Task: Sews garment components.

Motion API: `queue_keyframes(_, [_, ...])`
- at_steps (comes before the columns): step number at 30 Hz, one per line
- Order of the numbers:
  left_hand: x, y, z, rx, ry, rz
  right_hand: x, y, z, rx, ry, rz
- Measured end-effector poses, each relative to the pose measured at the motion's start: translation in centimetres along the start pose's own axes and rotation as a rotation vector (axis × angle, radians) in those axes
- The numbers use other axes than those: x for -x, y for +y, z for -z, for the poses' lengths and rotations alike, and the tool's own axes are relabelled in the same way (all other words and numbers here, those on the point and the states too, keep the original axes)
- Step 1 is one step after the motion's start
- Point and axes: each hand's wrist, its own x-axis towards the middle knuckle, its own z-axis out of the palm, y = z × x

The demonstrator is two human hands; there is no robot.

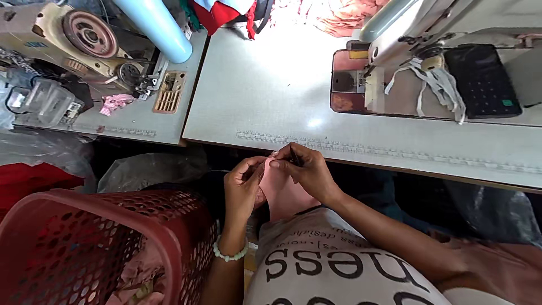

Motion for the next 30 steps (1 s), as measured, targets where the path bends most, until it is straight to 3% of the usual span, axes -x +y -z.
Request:
queue_keyframes(9, [0.6,-0.2,0.3,-0.056,-0.068,-0.132,-0.1,-0.3,-0.3,-0.06,0.047,-0.106])
queue_keyframes(14, [1.0,-0.3,0.1,-0.106,0.039,-0.203,0.1,-0.2,-0.9,-0.075,0.012,-0.087])
queue_keyframes(16, [1.6,-0.1,1.2,-0.027,0.078,-0.188,0.0,0.2,-0.8,-0.054,-0.103,-0.075])
queue_keyframes(19, [4.3,1.3,3.7,0.045,0.043,-0.207,-0.6,2.2,0.2,0.106,-0.474,-0.166])
queue_keyframes(23, [9.5,3.0,5.1,0.138,-0.41,-0.187,-2.2,6.5,0.1,0.507,-0.713,-0.341])
queue_keyframes(25, [10.7,3.0,5.7,0.184,-0.529,-0.154,-3.3,8.2,-1.2,0.711,-0.82,-0.426])
queue_keyframes(30, [11.4,2.9,8.0,0.091,-0.481,-0.178,-4.2,9.8,-5.5,1.0,-1.116,-0.536])
